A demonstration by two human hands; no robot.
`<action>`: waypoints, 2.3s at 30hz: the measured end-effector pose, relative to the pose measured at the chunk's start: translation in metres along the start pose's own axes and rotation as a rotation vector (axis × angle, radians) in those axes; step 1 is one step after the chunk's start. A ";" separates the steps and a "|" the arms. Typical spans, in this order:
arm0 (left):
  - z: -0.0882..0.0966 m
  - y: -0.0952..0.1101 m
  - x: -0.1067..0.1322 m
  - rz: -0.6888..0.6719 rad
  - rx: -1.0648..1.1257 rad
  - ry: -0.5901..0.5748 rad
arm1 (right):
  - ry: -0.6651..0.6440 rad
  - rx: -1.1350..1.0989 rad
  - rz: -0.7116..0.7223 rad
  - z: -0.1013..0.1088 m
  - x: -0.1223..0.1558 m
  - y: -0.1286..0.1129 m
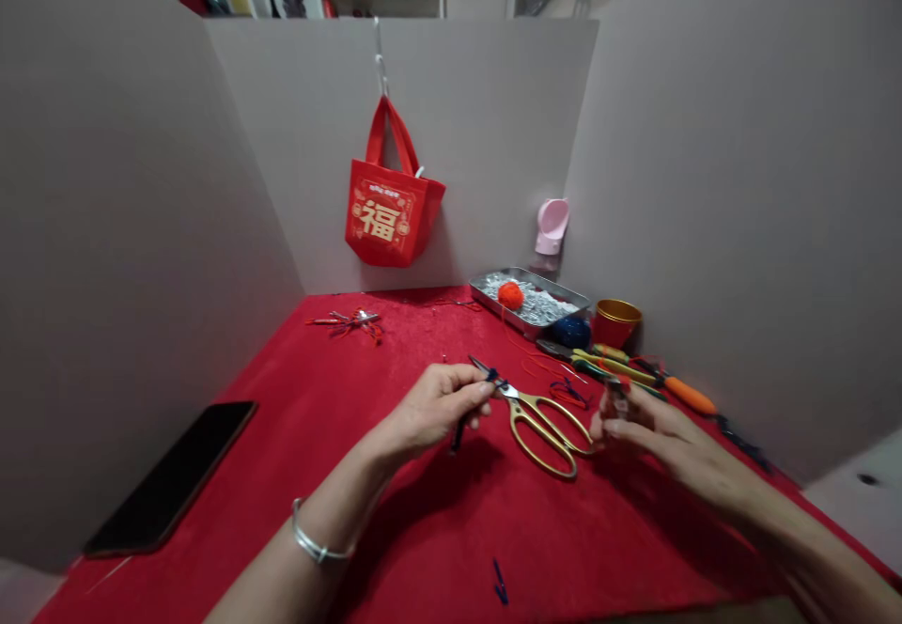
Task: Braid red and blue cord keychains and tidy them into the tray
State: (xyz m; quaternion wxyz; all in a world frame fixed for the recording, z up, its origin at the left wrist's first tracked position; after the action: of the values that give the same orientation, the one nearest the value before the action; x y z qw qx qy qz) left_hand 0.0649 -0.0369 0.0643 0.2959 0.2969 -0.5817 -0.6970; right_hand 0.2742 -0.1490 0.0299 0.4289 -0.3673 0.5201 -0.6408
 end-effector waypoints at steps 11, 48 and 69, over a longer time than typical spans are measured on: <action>0.010 -0.004 0.003 -0.019 0.200 0.117 | 0.086 -0.169 0.202 -0.102 -0.025 -0.062; 0.018 0.003 0.006 -0.149 -0.134 0.205 | -0.026 -0.152 0.065 -0.097 -0.040 -0.050; 0.012 0.011 -0.033 -0.390 -0.688 0.108 | -0.001 0.000 -0.076 -0.101 -0.077 0.011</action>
State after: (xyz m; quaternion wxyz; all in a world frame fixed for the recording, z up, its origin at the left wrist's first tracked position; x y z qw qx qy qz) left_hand 0.0777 -0.0057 0.0791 0.2704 0.3217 -0.2308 -0.8776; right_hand 0.2113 -0.0426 -0.0017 0.4046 -0.3873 0.5057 -0.6562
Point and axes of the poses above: each hand's wrist, its own x-axis away from the middle knuckle, its own z-axis out of the back of the hand, y = z × x, the point moved 4 cm from there along -x, towards the middle knuckle, and after that the axes turned 12 degrees about y, right-handed, at the moved point
